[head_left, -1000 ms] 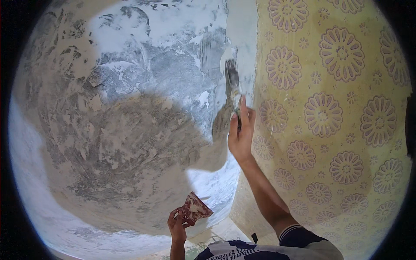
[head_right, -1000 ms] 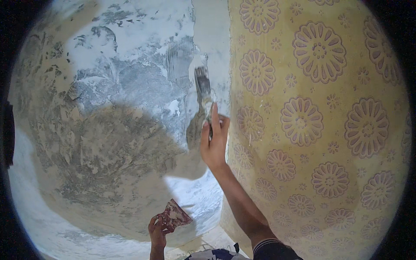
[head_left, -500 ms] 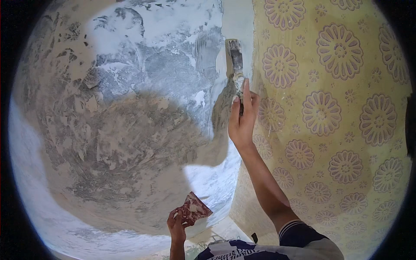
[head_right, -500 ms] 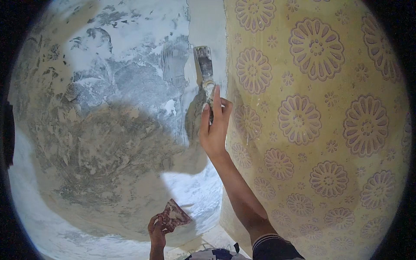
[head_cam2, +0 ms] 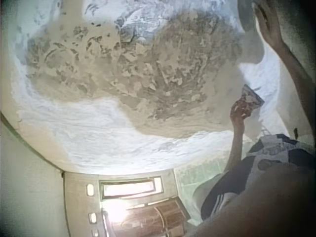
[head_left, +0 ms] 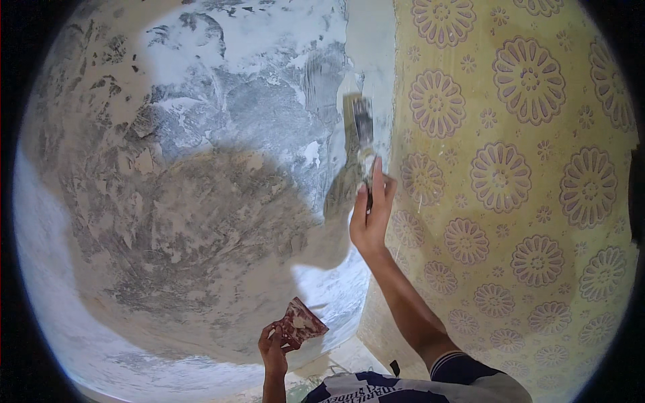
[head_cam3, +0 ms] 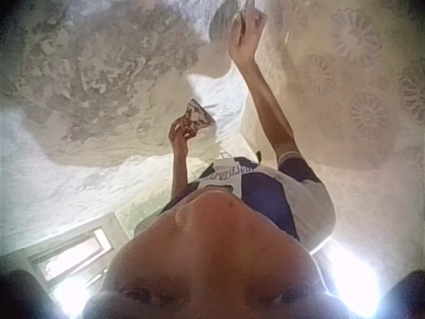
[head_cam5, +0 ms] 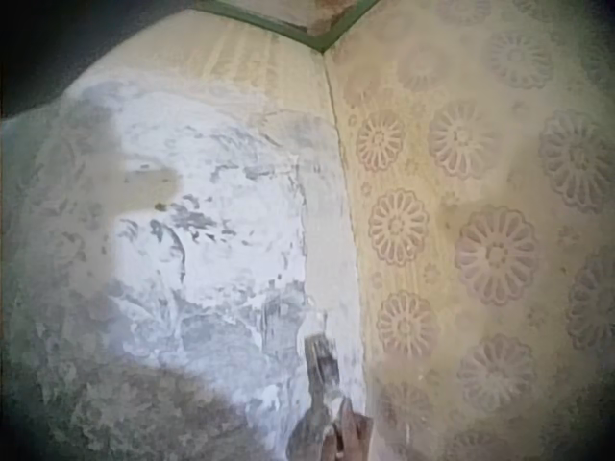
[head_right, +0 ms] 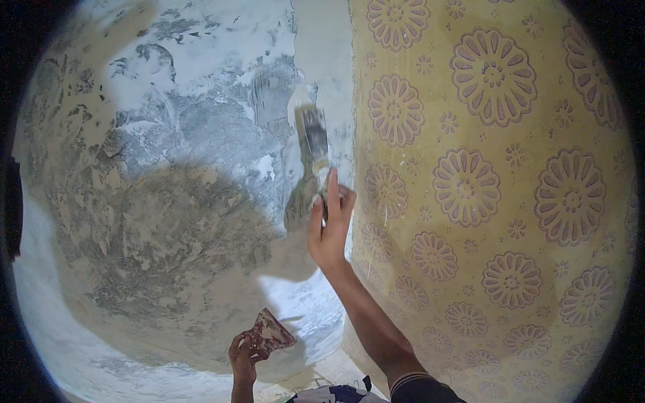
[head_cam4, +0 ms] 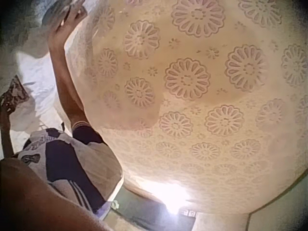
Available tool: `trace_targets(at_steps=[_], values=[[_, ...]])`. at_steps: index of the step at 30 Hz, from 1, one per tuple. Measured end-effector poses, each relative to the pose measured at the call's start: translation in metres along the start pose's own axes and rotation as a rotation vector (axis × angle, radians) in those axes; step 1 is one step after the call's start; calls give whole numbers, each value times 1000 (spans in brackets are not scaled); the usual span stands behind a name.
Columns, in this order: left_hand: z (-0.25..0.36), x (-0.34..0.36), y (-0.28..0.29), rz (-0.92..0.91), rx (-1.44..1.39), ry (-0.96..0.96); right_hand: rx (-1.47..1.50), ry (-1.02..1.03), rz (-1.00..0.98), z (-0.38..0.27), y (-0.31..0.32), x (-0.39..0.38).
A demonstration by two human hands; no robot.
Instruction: The person applies and smooths plaster onto a wall surface using a putty knife.
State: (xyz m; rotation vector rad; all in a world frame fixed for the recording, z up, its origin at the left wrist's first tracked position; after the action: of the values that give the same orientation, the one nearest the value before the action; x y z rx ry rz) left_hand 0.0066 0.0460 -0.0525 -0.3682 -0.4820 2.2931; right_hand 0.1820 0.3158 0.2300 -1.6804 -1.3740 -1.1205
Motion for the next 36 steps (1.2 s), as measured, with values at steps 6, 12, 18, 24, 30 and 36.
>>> trace_targets(at_steps=[6,12,18,24,30,36], values=[[-7,2,0,15,17,16,82,3,-6,-20,-10,44],[-9,2,1,8,1,32,34,-104,-64,2,-12,-27],[-3,3,0,10,12,19,-45,-63,-52,0,6,-23],[0,-1,-11,-4,3,37,17,-50,-35,-7,-4,34],[-5,-1,-4,19,24,25,-16,-50,-66,6,-4,-20],[-1,-1,-4,7,46,24,-56,-45,-63,8,10,-33]])
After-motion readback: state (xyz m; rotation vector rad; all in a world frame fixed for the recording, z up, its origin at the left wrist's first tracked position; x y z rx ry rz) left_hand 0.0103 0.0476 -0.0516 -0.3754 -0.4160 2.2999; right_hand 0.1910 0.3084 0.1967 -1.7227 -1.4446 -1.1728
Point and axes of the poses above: each hand's wrist, its own x-axis towards the middle knuckle, its own y-axis out of the back of the hand, z = x × y, the point moved 5 cm from there along x, towards the middle knuckle, and after that the axes turned 1 degree about -x, right-handed, at the moved point
